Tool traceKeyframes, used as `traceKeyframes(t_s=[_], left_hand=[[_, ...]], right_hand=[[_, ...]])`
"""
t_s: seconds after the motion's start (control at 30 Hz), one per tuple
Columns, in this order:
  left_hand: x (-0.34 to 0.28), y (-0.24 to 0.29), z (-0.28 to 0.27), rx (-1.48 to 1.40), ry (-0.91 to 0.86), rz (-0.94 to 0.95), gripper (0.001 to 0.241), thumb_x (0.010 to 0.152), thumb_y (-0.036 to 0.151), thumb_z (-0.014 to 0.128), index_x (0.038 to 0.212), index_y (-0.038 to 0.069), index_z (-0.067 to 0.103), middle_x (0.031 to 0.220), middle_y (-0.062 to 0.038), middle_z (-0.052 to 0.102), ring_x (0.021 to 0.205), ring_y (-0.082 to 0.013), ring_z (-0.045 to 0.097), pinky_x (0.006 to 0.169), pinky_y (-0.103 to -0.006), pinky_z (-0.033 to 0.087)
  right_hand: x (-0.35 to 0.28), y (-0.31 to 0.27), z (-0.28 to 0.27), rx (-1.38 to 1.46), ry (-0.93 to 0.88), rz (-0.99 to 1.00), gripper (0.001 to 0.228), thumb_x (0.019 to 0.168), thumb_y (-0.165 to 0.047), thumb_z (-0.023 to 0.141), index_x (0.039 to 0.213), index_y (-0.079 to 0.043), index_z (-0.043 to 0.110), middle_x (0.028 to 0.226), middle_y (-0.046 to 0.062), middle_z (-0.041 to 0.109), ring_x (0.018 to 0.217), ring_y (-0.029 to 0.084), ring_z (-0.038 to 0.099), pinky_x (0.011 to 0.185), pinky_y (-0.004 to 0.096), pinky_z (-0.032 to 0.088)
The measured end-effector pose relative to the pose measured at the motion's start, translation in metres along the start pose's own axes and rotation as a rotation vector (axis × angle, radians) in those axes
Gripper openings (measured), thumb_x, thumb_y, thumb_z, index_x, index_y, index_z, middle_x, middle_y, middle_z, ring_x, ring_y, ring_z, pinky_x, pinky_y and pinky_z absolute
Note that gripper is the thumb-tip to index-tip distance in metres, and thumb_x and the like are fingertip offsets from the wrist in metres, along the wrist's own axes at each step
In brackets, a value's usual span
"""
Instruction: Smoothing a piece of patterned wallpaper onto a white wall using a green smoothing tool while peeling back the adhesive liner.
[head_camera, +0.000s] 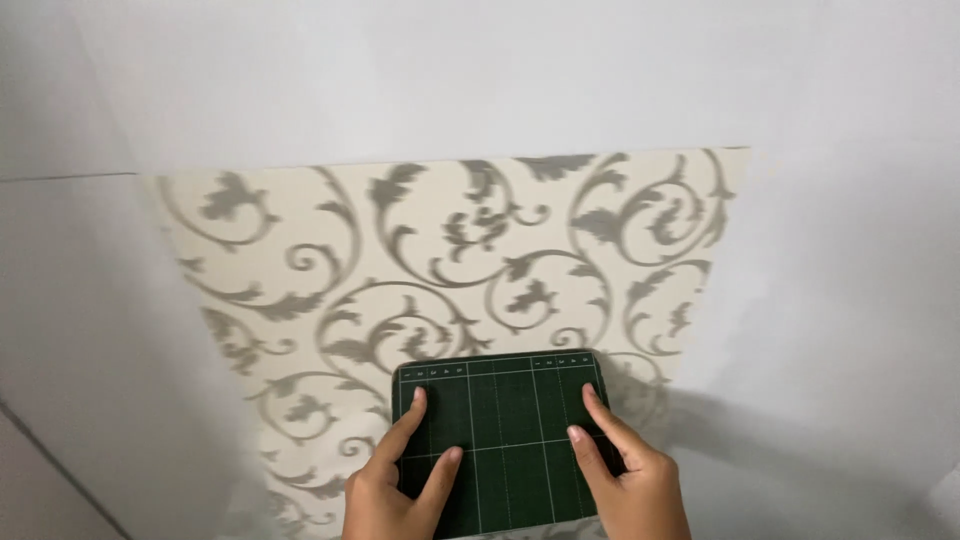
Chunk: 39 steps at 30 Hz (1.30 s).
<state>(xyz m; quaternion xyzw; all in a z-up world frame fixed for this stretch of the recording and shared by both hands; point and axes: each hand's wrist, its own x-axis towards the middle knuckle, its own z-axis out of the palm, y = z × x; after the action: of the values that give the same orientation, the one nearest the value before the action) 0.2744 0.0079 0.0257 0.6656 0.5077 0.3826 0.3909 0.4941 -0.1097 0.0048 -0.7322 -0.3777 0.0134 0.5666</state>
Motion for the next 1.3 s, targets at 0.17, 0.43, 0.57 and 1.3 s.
traceKeyframes(t_s=[0.17, 0.43, 0.57, 1.3], left_hand=[[-0.014, 0.036, 0.058, 0.141, 0.041, 0.184, 0.081, 0.081, 0.053, 0.087, 0.157, 0.054, 0.060, 0.039, 0.000, 0.041, 0.036, -0.0067, 0.039, 0.043, -0.0250, 0.038], [-0.021, 0.043, 0.138, 0.118, 0.131, 0.214, 0.078, 0.083, 0.047, 0.087, 0.157, 0.047, 0.063, 0.047, -0.002, 0.035, 0.047, -0.0087, 0.030, 0.049, -0.0224, 0.038], [-0.036, 0.037, 0.157, 0.098, 0.158, 0.087, 0.078, 0.080, 0.042, 0.090, 0.153, 0.051, 0.066, 0.052, 0.003, 0.064, 0.049, -0.0055, 0.038, 0.054, -0.0192, 0.046], [-0.040, 0.087, 0.176, 0.062, 0.295, 0.085, 0.080, 0.073, 0.038, 0.090, 0.150, 0.045, 0.069, 0.087, 0.001, 0.083, 0.069, -0.0061, 0.059, 0.068, -0.0213, 0.056]], right_hand=[[0.027, 0.014, -0.062, 0.058, 0.138, -0.096, 0.052, 0.087, -0.021, 0.082, 0.139, -0.020, 0.078, 0.137, -0.001, 0.079, 0.105, -0.004, 0.050, 0.083, 0.014, 0.043], [0.080, 0.068, -0.101, 0.105, -0.001, 0.033, 0.057, 0.090, -0.021, 0.083, 0.147, -0.023, 0.076, 0.064, -0.005, 0.040, 0.068, 0.012, 0.022, 0.054, 0.040, 0.029], [0.075, 0.080, -0.112, 0.135, -0.030, -0.046, 0.057, 0.087, -0.020, 0.082, 0.143, -0.019, 0.073, 0.145, 0.000, 0.077, 0.060, -0.002, 0.052, 0.051, 0.021, 0.051], [0.113, 0.089, -0.146, 0.048, 0.069, -0.514, 0.054, 0.088, -0.019, 0.083, 0.142, -0.018, 0.073, 0.085, -0.008, 0.064, 0.056, 0.006, 0.026, 0.043, 0.026, 0.032]])
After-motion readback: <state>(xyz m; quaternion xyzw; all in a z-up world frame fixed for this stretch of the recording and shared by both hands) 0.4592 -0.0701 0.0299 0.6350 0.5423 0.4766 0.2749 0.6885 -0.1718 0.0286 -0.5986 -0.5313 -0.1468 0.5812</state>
